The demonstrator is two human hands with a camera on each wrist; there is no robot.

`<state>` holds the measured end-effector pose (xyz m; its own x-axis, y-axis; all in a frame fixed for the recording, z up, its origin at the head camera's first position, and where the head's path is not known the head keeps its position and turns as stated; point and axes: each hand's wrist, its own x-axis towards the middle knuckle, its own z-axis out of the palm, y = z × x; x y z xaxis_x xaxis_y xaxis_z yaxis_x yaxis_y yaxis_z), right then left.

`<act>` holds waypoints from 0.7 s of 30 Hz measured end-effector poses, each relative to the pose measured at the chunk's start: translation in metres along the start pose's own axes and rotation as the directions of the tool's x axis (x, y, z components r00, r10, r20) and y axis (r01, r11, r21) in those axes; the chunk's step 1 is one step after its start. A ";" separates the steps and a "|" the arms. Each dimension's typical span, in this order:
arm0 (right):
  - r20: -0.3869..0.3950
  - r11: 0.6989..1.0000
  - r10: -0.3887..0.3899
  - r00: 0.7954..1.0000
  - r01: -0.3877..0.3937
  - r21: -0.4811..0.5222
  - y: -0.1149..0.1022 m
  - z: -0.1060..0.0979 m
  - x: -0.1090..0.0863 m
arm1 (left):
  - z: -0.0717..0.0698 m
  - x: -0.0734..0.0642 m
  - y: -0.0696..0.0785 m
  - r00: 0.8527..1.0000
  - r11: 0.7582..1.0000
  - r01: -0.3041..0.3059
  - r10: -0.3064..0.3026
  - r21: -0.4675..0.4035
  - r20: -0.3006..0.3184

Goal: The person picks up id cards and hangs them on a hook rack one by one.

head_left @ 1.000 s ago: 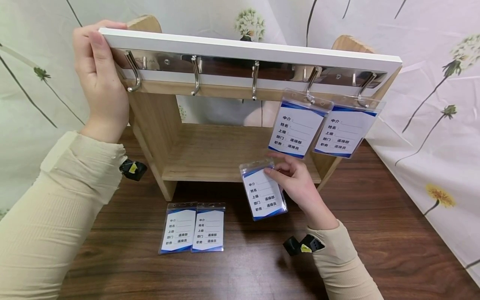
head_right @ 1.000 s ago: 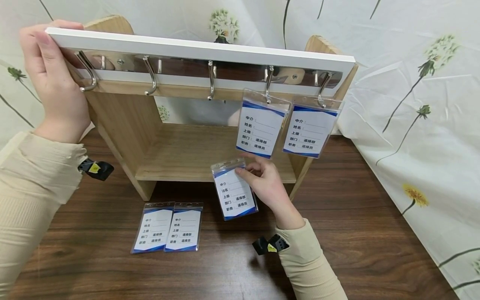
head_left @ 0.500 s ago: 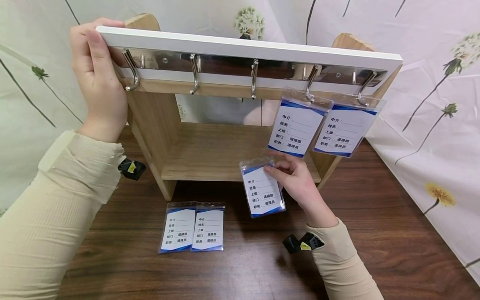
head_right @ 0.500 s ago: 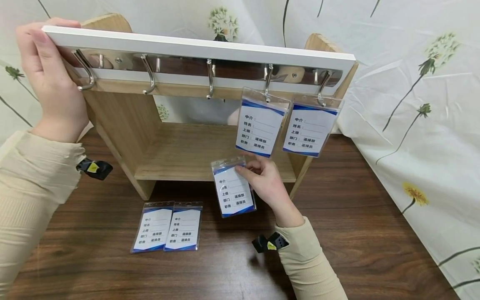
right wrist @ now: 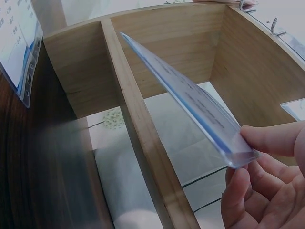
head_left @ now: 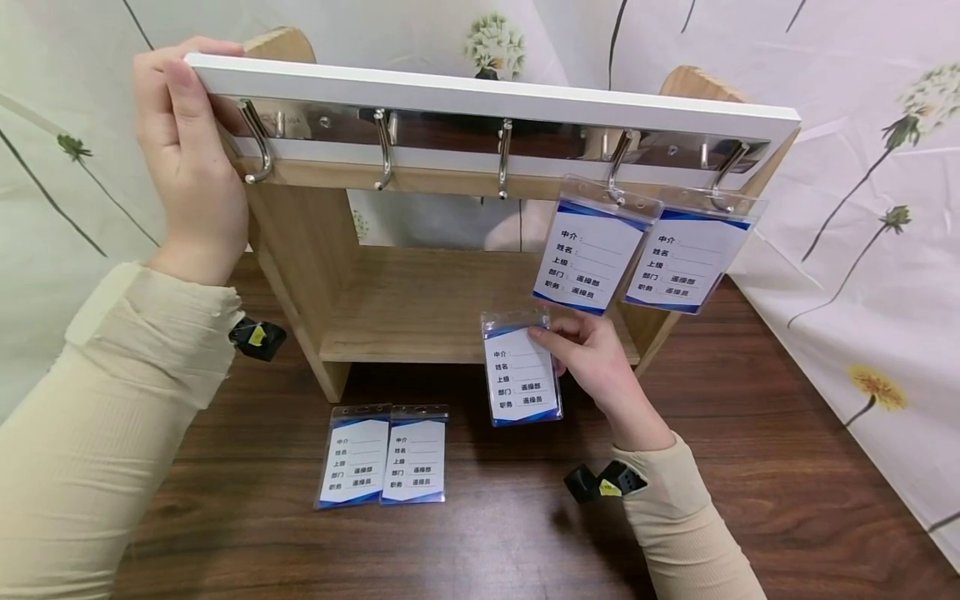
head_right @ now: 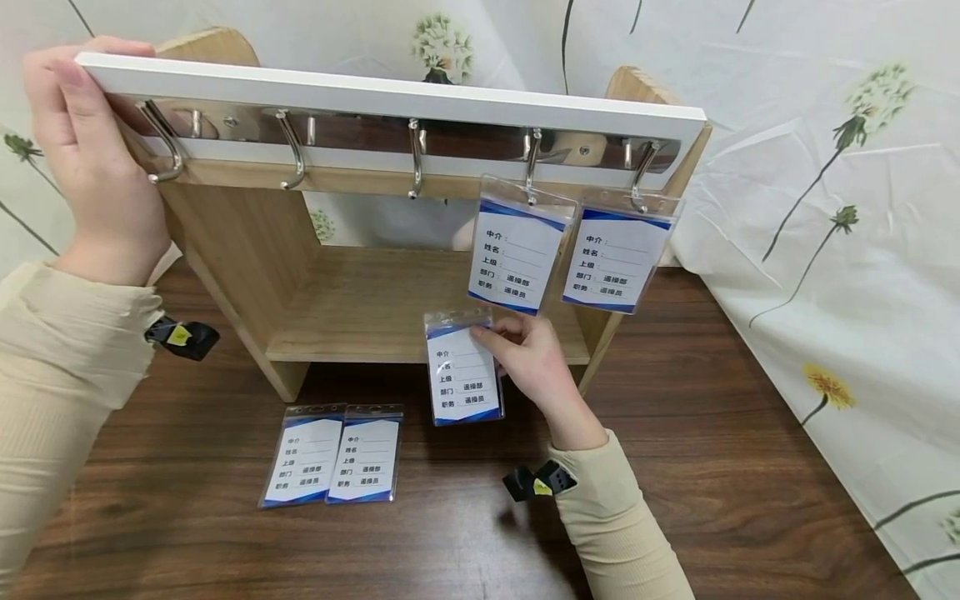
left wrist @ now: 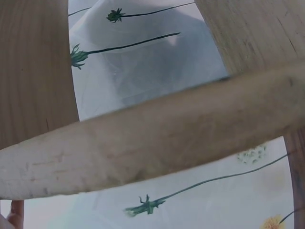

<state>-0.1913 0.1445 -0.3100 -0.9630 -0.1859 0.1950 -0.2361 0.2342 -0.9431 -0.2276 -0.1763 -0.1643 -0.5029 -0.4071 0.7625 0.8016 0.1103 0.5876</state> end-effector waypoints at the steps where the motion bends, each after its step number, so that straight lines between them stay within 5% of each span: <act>1: -0.001 1.000 0.002 1.000 -0.002 0.001 0.000 0.000 0.000 | 0.000 0.000 0.000 1.000 1.000 -0.001 0.001 0.004 0.002; 9: -0.001 1.000 0.022 1.000 -0.022 0.010 0.000 0.000 0.001 | -0.005 0.001 -0.001 1.000 0.994 0.012 -0.015 -0.108 -0.025; 21: -0.005 1.000 0.020 1.000 -0.020 0.003 0.003 0.000 0.001 | 0.000 0.008 -0.001 0.994 0.994 -0.111 0.110 -0.020 -0.027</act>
<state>-0.1927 0.1452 -0.3125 -0.9683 -0.1760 0.1773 -0.2163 0.2353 -0.9476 -0.2326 -0.1795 -0.1590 -0.4028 -0.4166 0.8150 0.8584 0.1369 0.4943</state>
